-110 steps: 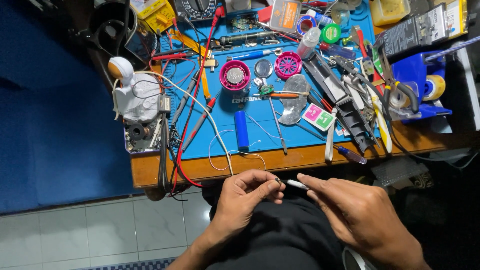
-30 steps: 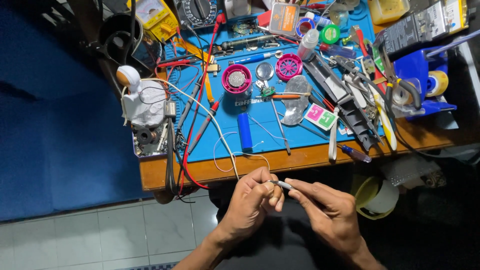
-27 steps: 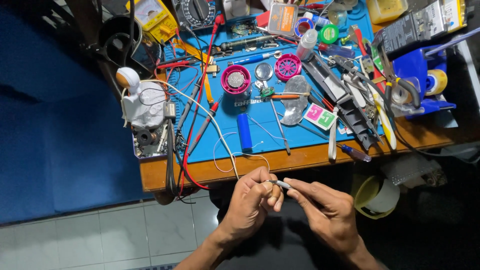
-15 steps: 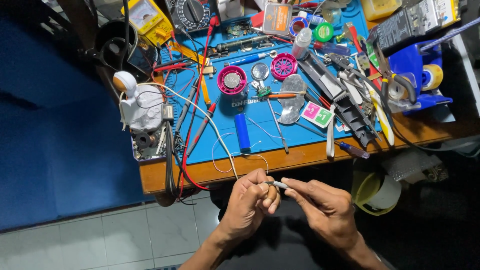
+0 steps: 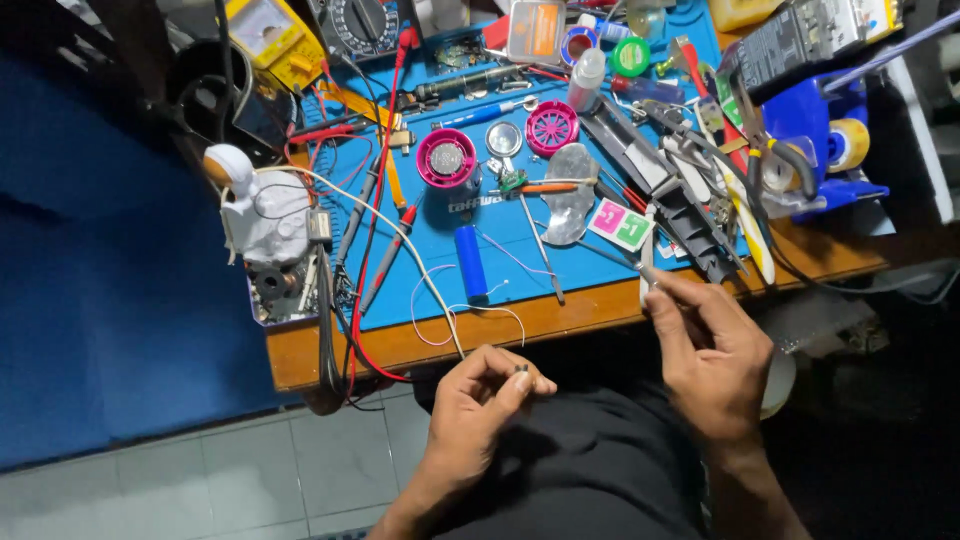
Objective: Stripping, twisting, and connecting wires to a battery on a repair bench.
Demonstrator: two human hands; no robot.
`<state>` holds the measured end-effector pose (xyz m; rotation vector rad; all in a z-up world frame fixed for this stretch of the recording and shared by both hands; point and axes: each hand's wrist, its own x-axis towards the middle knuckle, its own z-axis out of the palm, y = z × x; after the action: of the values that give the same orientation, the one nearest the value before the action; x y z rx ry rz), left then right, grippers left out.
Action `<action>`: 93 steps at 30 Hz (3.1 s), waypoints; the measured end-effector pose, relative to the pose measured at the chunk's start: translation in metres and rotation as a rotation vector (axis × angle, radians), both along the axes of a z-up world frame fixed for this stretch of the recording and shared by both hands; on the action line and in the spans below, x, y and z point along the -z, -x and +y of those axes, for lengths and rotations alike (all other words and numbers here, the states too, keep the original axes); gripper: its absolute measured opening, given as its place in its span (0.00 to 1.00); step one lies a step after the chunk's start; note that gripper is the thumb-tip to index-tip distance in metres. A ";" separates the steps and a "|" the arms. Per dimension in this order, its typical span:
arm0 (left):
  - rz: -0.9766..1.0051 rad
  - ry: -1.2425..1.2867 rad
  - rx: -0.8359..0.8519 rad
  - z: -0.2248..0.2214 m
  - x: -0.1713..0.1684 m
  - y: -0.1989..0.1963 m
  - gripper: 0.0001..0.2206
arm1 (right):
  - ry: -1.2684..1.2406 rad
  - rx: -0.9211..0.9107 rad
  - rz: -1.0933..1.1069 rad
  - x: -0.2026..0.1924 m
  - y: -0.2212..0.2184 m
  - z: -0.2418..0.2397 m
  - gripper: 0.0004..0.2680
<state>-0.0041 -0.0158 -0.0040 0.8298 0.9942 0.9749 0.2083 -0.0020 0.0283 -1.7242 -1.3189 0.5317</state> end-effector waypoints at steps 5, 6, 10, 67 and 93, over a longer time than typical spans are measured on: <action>0.018 0.014 -0.014 0.002 0.000 0.001 0.05 | 0.105 -0.034 0.291 0.004 0.009 0.000 0.08; 0.027 0.012 -0.028 0.003 0.000 0.001 0.05 | 0.145 -0.055 0.379 0.004 0.010 0.002 0.08; 0.191 -0.115 -0.023 0.018 -0.011 -0.002 0.03 | 0.072 -0.054 0.040 0.009 0.005 0.011 0.08; 0.716 -1.100 0.242 0.144 -0.035 0.026 0.06 | -0.386 -0.416 0.018 0.013 -0.010 0.074 0.04; 0.889 -1.261 0.255 0.129 0.023 0.002 0.02 | -0.069 0.150 0.666 0.052 0.040 0.027 0.04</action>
<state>-0.0061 0.1133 -0.0267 2.5293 0.8645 0.9592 0.1688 0.0253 -0.0236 -1.3940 -0.7182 0.8674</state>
